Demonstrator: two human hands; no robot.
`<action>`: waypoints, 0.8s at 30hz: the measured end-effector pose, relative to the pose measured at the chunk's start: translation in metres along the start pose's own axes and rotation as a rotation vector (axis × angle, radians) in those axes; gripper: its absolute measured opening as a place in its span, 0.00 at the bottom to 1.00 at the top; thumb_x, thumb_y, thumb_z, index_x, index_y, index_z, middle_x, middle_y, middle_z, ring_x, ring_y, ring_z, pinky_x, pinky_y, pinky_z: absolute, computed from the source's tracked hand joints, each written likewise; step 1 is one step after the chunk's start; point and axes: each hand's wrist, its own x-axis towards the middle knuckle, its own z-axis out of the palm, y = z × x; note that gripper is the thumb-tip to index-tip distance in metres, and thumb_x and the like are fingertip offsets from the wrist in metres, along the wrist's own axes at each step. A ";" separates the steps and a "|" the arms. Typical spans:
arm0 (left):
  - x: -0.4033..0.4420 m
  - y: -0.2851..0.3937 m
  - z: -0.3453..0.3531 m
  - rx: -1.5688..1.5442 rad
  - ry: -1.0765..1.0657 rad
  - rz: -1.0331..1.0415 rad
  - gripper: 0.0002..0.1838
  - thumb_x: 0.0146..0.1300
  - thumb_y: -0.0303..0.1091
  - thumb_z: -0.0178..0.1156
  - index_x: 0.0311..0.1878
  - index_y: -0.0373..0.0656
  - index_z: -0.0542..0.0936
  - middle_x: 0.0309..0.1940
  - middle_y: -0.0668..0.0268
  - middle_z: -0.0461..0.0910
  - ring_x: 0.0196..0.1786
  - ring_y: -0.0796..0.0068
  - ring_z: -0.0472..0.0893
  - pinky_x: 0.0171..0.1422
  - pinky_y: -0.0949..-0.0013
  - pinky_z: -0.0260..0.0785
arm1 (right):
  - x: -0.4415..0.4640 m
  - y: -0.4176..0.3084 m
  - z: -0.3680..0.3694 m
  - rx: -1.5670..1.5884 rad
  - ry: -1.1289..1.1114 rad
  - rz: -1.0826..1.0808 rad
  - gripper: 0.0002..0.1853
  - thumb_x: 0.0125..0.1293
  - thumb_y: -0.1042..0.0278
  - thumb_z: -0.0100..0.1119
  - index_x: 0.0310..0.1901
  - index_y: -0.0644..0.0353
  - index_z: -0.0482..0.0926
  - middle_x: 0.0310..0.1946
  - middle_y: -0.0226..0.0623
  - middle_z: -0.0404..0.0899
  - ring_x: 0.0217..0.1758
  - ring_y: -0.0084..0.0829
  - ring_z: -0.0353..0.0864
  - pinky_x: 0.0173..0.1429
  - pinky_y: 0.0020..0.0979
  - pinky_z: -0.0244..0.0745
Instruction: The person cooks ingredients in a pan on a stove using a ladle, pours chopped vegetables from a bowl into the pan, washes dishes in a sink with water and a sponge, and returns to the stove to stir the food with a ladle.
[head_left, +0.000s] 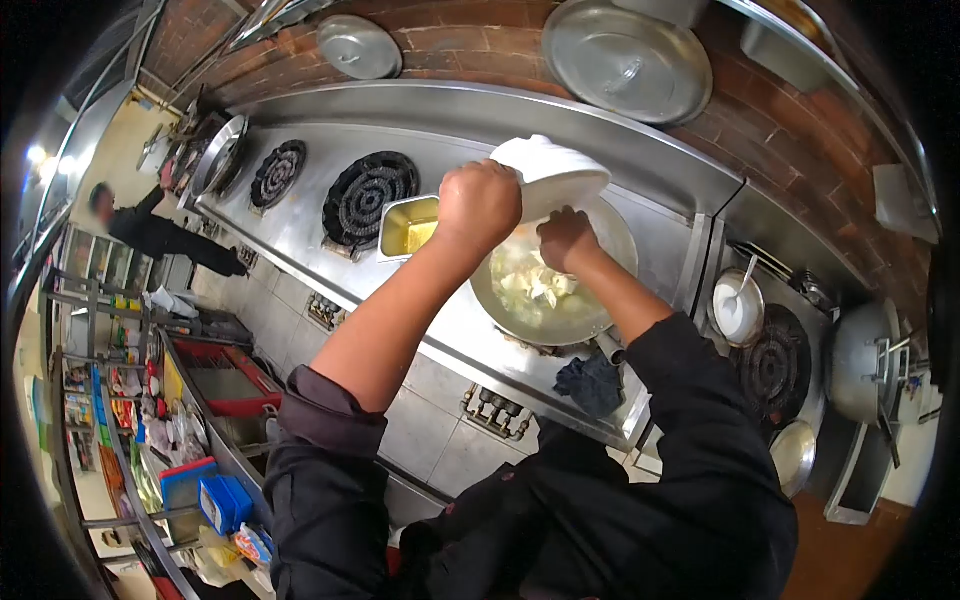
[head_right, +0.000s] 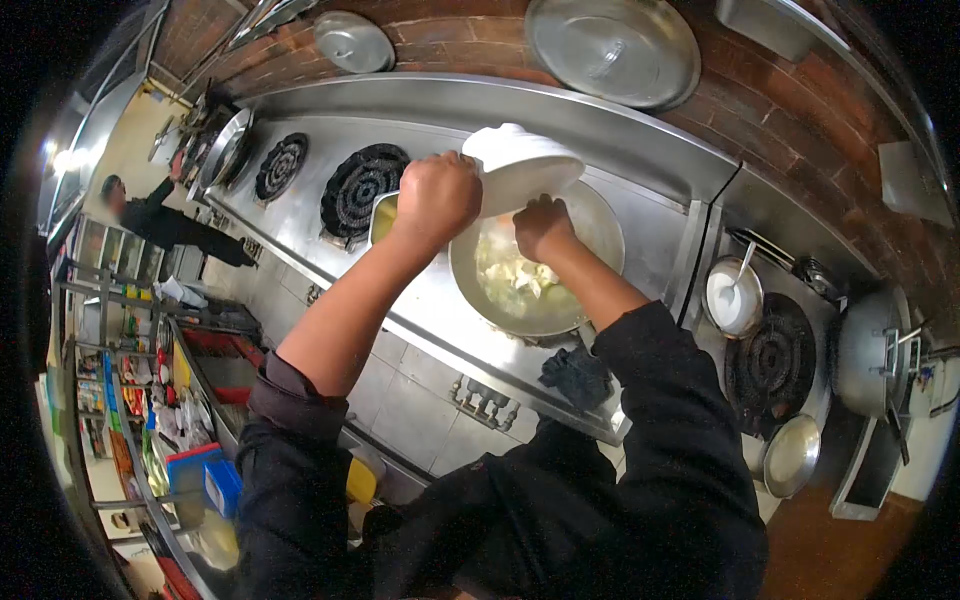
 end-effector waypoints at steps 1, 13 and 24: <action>-0.002 0.000 -0.001 0.022 0.021 0.002 0.08 0.51 0.33 0.53 0.27 0.44 0.80 0.26 0.60 0.80 0.29 0.64 0.81 0.32 0.64 0.73 | -0.003 0.000 -0.014 0.075 0.035 0.021 0.15 0.57 0.62 0.52 0.45 0.57 0.79 0.48 0.45 0.75 0.53 0.43 0.73 0.54 0.43 0.69; -0.056 -0.028 -0.047 0.020 -0.016 -0.064 0.07 0.50 0.33 0.54 0.23 0.45 0.81 0.25 0.60 0.81 0.29 0.62 0.82 0.33 0.64 0.75 | -0.114 0.046 -0.060 0.476 0.283 0.068 0.15 0.56 0.62 0.57 0.41 0.64 0.80 0.40 0.50 0.79 0.45 0.47 0.78 0.52 0.39 0.72; -0.345 0.040 -0.019 -1.242 -0.792 -0.903 0.14 0.57 0.37 0.55 0.29 0.34 0.80 0.20 0.62 0.78 0.16 0.73 0.73 0.16 0.73 0.62 | -0.551 0.078 -0.069 1.089 0.749 1.114 0.08 0.62 0.69 0.54 0.38 0.64 0.78 0.24 0.26 0.75 0.25 0.17 0.72 0.28 0.20 0.66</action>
